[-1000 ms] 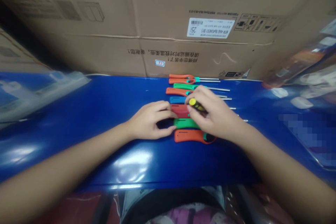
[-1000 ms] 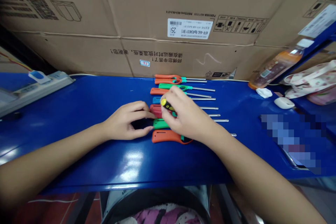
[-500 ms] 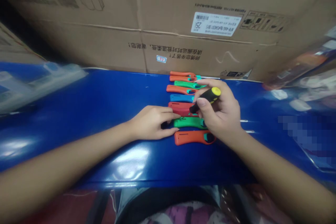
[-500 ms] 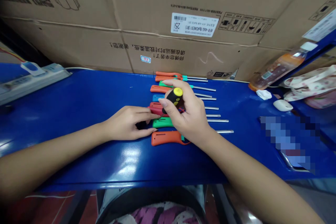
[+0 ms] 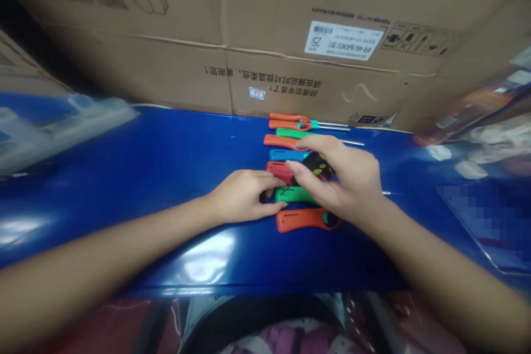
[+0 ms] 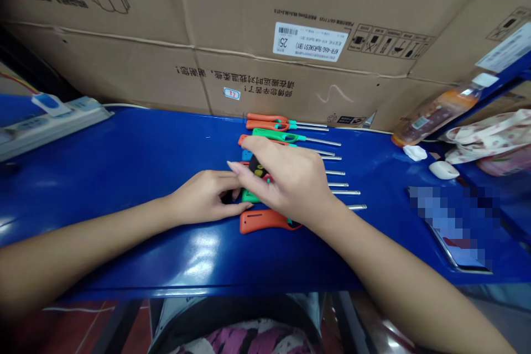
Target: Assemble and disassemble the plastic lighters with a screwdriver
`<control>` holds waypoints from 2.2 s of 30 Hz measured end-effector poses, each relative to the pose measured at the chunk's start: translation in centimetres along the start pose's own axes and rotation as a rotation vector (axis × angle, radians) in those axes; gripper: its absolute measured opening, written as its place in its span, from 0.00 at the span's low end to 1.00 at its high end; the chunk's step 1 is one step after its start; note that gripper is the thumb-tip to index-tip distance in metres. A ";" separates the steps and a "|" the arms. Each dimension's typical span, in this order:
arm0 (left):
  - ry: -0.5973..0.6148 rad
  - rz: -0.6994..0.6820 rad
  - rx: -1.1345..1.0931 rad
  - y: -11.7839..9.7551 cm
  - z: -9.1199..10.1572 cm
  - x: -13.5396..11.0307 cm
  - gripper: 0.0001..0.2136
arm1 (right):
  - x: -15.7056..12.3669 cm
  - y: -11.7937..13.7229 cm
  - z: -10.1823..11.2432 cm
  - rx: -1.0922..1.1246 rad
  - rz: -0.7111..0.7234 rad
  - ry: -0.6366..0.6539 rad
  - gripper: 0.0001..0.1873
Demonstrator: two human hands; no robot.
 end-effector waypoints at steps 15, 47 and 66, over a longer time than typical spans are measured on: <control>-0.018 0.076 -0.024 0.1 -0.4 0.2 0.05 | 4.2 1.4 0.9 0.010 0.418 0.331 0.15; -0.004 0.021 -0.084 0.8 -0.3 0.0 0.08 | 4.5 -0.5 0.4 0.035 0.484 0.266 0.21; -0.026 -0.030 -0.079 1.1 -0.5 -0.1 0.13 | 4.8 -1.2 1.0 0.062 0.449 0.332 0.18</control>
Point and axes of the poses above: each hand's wrist, its own x-axis towards the middle knuckle, its own z-axis out of the back of the hand, y = z × x, the point moved 2 cm from there along x, towards the middle knuckle, and after that the axes turned 4 degrees about -y, right-handed, at the moved point
